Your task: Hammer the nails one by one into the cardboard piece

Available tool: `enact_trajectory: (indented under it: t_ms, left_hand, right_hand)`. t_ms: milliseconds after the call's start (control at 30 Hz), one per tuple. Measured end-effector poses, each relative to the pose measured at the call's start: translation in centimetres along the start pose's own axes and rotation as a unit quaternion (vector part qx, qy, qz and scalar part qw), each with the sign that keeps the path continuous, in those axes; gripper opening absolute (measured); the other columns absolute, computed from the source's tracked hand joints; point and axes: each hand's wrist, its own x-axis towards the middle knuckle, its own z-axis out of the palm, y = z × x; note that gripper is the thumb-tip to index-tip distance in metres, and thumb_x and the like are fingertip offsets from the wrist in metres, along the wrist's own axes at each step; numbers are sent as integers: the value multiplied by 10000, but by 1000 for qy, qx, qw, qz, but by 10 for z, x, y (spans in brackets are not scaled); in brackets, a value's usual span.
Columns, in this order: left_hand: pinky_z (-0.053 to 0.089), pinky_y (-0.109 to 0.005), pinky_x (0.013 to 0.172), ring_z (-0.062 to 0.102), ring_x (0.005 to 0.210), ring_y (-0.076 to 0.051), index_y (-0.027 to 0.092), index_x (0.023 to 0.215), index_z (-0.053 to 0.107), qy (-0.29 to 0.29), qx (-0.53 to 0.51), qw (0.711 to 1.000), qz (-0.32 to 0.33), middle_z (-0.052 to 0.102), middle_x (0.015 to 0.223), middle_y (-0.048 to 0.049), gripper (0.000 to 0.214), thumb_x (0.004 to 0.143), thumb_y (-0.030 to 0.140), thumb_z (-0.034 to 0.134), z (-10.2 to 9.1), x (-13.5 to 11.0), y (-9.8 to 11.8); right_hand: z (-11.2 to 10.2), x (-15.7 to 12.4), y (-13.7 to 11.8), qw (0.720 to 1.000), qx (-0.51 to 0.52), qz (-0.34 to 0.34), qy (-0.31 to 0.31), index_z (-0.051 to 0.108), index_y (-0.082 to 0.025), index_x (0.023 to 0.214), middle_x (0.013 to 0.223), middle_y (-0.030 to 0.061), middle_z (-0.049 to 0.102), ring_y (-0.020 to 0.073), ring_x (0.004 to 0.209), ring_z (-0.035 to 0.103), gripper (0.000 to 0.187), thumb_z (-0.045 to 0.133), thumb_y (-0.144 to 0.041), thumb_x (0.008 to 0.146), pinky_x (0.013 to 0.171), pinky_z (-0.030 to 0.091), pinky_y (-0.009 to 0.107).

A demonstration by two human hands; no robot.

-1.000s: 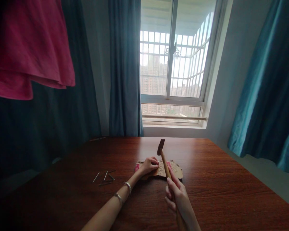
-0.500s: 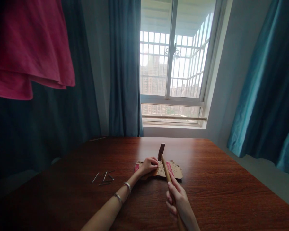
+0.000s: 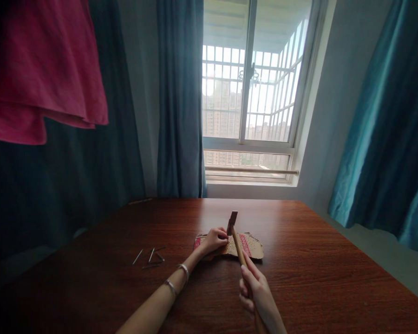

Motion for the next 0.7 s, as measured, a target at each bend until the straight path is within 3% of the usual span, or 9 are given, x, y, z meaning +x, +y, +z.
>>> enact_trajectory:
  t_ms: [500,700]
  left_hand:
    - [428,-200,660,579,714,-125,132,750,718,6,-26,1000,-1,641,811,-34,161,667,189,593,1,3,-6]
    - [430,-196,658,579,712,-121,132,736,713,5,-27,1000,-2,644,814,-32,150,664,183,591,0,2,-5]
  right_hand:
    - [-12,-1,-2,1000,16,7,-7,81,-292,1419,453,-101,413,33,248,256,766,527,-377,803,211,258,127]
    - [-6,2,-7,1000,10,4,-6,110,-280,1418,442,-105,399,27,240,254,779,547,-400,785,217,208,112]
